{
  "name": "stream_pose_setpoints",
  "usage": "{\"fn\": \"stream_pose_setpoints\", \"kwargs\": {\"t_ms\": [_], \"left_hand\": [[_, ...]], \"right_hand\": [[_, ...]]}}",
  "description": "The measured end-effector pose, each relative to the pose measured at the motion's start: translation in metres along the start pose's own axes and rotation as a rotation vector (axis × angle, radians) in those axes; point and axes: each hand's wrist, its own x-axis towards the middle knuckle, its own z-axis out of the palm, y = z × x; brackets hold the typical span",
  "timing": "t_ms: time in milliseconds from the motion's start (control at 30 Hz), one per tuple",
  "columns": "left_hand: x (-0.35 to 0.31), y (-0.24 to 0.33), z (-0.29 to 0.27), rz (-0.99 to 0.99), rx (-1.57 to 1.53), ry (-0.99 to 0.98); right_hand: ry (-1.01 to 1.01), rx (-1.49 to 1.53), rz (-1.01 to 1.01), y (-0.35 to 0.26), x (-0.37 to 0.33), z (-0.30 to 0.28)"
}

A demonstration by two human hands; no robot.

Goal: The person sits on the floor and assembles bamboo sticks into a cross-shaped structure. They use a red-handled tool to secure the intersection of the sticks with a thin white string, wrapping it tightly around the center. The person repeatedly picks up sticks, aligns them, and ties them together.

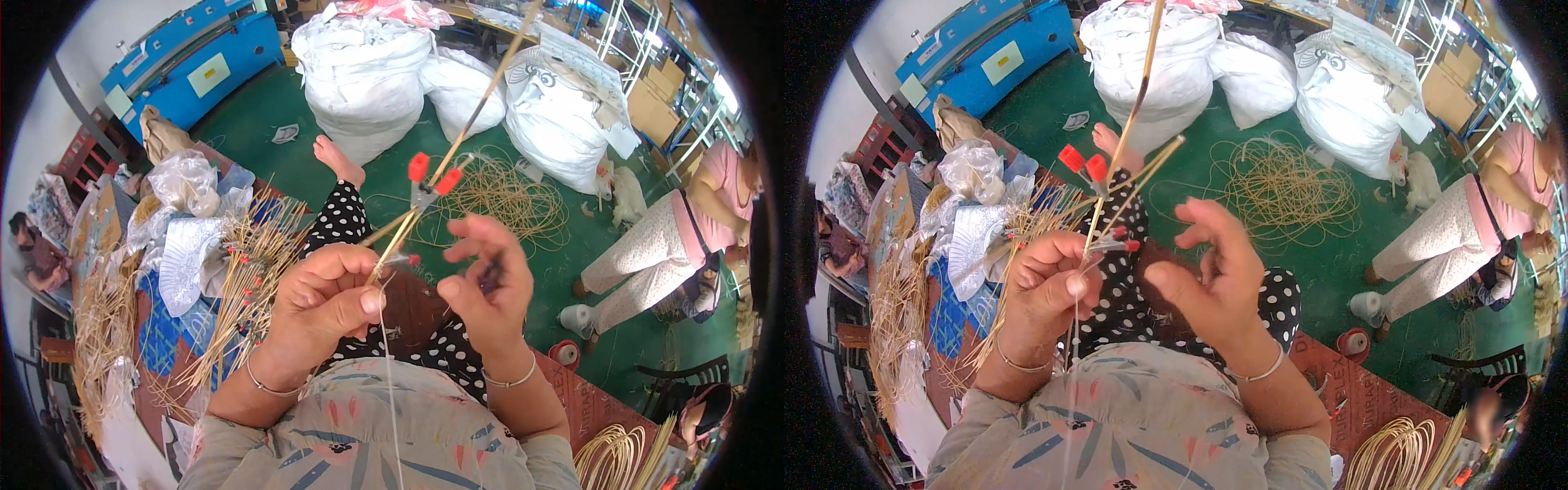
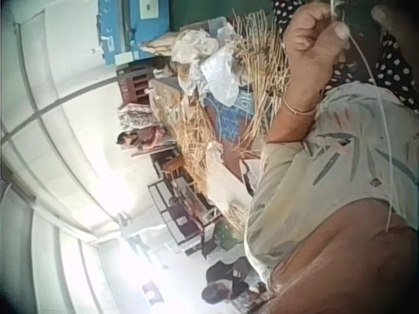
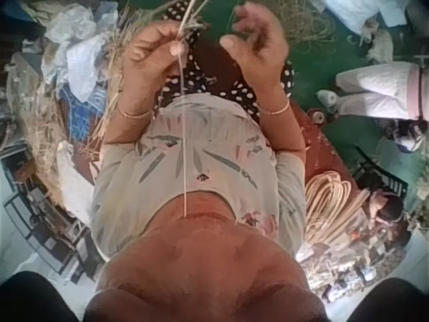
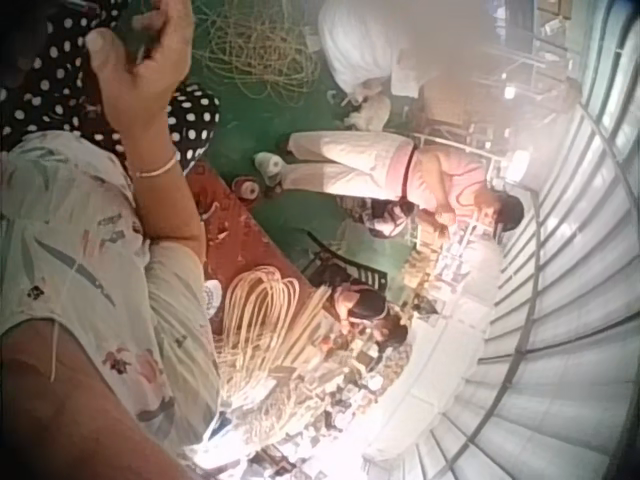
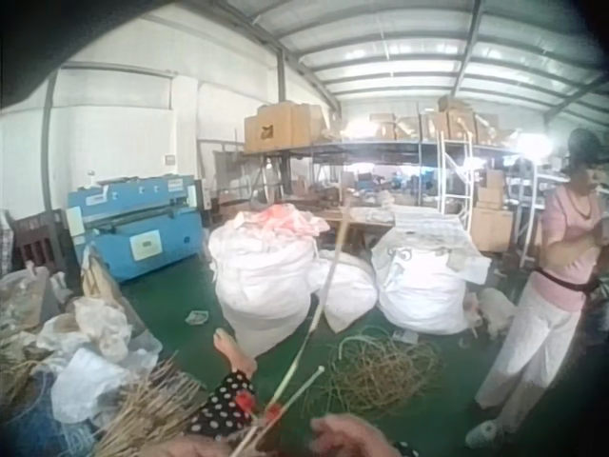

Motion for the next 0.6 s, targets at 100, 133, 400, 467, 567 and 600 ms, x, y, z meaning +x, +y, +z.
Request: {"fn": "stream_pose_setpoints", "kwargs": {"t_ms": [100,133,400,467,567,600], "left_hand": [[-0.001,0.002,0.003,-0.012,0.087,0.060],[-0.002,0.001,0.003,-0.002,0.123,0.067],[-0.002,-0.011,-0.007,0.224,0.534,0.177],[-0.002,-0.010,-0.005,0.229,0.526,0.242],[-0.005,-0.010,-0.012,0.233,0.591,0.284],[-0.008,-0.008,-0.016,0.241,0.576,0.334]], "right_hand": [[-0.272,-0.021,0.051,0.015,0.005,0.001],[-0.319,-0.089,0.021,0.013,0.006,0.002],[-0.490,-0.331,-0.175,0.004,0.014,0.015],[-0.528,-0.354,-0.184,0.007,0.014,0.015],[-0.496,-0.267,-0.100,0.012,0.009,0.023],[-0.495,-0.224,-0.003,0.014,0.006,0.025]]}}
